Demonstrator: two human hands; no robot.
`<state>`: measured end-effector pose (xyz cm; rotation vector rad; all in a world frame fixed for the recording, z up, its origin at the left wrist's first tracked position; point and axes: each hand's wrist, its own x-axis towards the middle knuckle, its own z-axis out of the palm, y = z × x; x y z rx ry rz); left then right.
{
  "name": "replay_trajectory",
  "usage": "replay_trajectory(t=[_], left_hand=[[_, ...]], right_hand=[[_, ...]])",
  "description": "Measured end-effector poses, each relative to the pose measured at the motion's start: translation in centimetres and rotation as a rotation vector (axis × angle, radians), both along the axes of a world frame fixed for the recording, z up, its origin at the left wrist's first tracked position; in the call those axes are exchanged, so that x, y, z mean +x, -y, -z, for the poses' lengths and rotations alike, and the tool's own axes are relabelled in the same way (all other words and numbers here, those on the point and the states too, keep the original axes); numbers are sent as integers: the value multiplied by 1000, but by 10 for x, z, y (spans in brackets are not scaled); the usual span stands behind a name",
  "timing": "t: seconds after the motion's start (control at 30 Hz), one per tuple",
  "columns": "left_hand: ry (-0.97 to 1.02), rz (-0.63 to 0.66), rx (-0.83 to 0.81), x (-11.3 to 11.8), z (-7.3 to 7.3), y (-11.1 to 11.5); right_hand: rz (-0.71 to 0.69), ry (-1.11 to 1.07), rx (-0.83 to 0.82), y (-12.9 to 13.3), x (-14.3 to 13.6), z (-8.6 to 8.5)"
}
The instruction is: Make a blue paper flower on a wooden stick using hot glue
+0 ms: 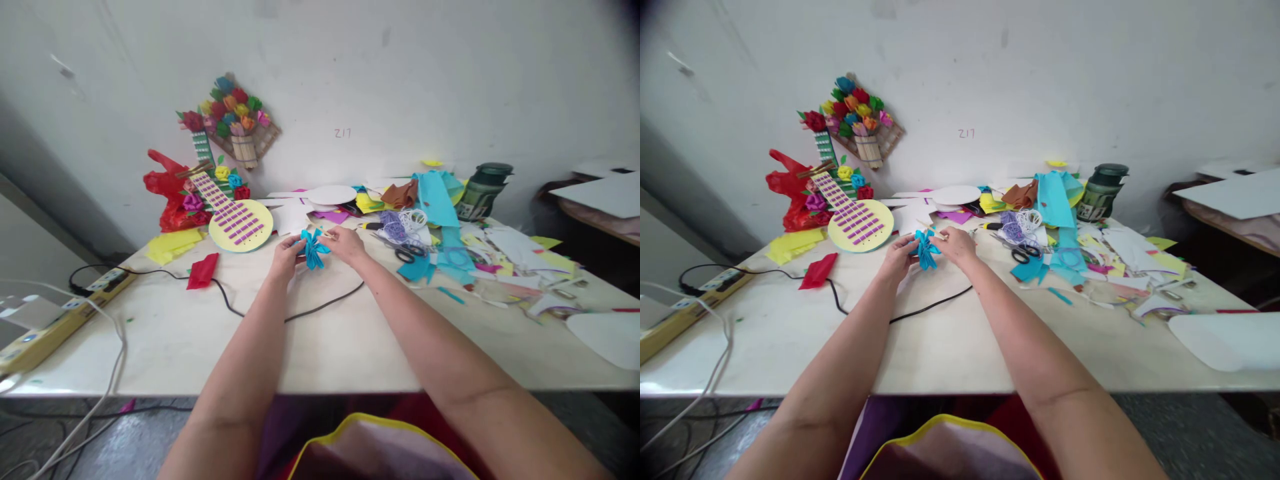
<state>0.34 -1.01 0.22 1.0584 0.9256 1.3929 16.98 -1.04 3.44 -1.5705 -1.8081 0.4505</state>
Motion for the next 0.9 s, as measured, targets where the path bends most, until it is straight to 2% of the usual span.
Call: replay_trajectory(t=[0.17, 0.3, 0.4, 0.57, 0.73, 0.9], left_hand=[[80, -37, 16, 5, 2, 0], [74, -66, -28, 6, 1, -1], [55, -35, -47, 5, -1, -1], [44, 6, -39, 3, -3, 1], [24, 29, -38, 3, -2, 2], [-23, 76, 22, 2, -1, 4]], right_hand=[[-72, -33, -29, -6, 1, 5], [-56, -114, 35, -15, 3, 13], [-84, -172, 87, -19, 4, 17], [-220, -253, 128, -23, 5, 23], [-351, -321, 76, -23, 4, 26], [-276, -326, 67, -22, 3, 26]])
